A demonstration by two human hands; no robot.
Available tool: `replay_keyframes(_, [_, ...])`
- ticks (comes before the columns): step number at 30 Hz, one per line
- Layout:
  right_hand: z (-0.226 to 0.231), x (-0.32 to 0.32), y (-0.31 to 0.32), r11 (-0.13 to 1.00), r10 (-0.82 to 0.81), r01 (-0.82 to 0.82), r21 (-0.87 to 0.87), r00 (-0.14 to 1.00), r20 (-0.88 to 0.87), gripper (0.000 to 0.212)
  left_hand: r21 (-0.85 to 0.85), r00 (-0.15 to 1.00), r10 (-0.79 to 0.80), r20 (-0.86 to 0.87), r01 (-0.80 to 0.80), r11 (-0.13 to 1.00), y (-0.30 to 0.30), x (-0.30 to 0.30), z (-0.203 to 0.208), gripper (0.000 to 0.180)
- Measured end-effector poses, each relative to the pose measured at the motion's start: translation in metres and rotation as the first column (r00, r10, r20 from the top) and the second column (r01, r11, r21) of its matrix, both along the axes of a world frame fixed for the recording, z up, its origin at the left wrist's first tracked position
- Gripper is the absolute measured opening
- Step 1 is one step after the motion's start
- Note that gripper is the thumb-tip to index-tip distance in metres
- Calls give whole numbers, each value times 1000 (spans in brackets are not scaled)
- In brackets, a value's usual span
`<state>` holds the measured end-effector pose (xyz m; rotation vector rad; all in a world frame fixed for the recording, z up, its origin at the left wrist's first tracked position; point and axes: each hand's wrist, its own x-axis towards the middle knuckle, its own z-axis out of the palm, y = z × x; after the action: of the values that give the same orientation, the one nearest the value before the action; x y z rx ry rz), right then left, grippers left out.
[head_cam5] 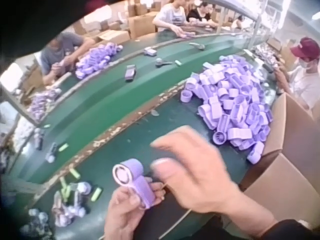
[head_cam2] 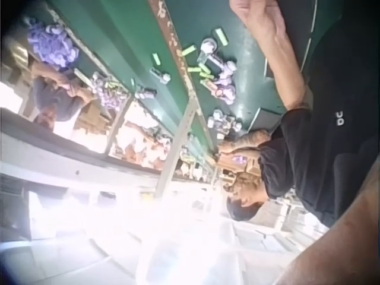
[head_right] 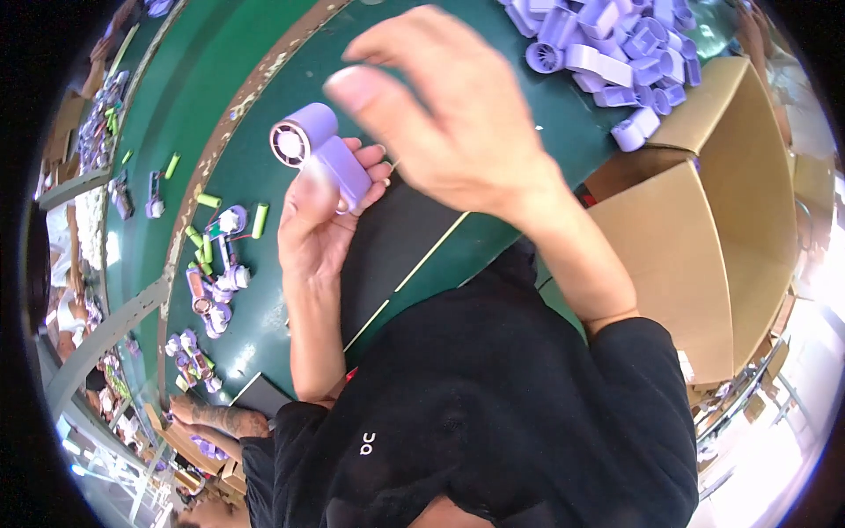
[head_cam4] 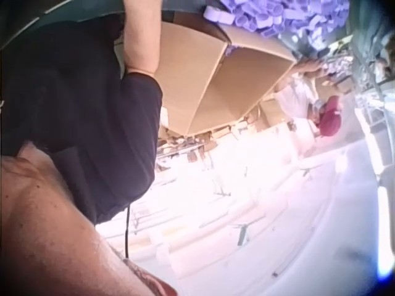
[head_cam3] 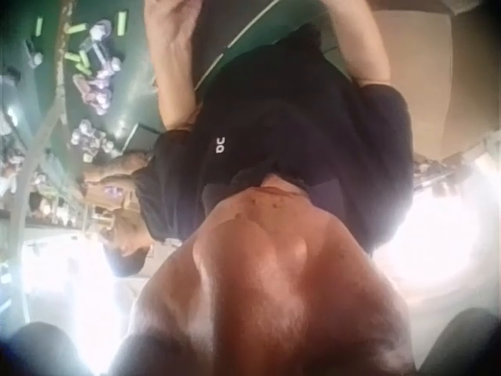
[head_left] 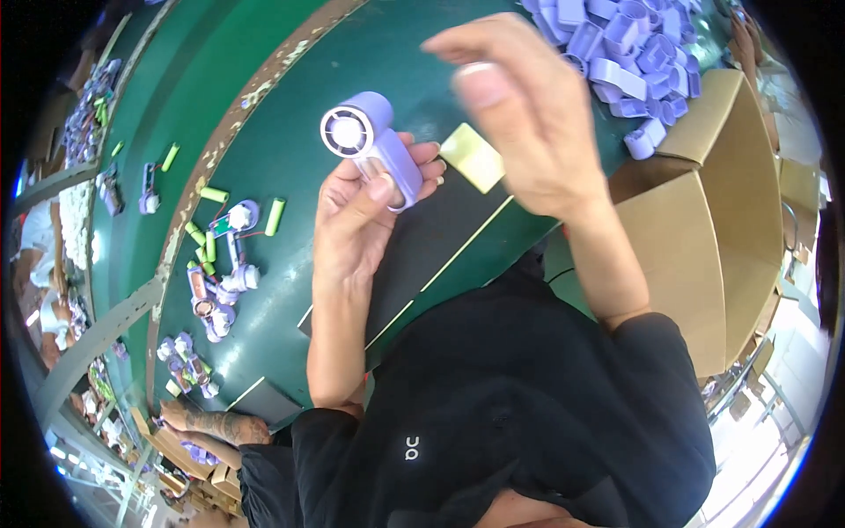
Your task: The person assembles small portable hand fans by hand, putting together the fan housing, circuit board, and batteries on an assembly line.
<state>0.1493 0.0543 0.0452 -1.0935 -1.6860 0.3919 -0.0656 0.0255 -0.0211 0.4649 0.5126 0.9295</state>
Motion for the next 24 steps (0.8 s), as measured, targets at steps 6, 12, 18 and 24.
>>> replay_keyframes(6, [-4, 20, -21, 968, -21, 8, -250, 999, -49, 35, 37, 995, 96, 5, -96, 995, -4, -15, -4, 59])
replay_keyframes(12, [-19, 17, -29, 950, -6, 27, -311, 998, 70, 23, 344, 892, 440, -99, -385, 856, 43, -92, 27, 62])
replay_keyframes(18, [-32, 12, -32, 915, 125, 13, -404, 941, 314, 16, 531, 764, 573, -297, -367, 764, 74, -142, 65, 56])
replay_keyframes(24, [-34, 12, -48, 885, 231, -36, -464, 899, 372, 21, 505, 794, 526, -305, -334, 796, 68, -126, 49, 56])
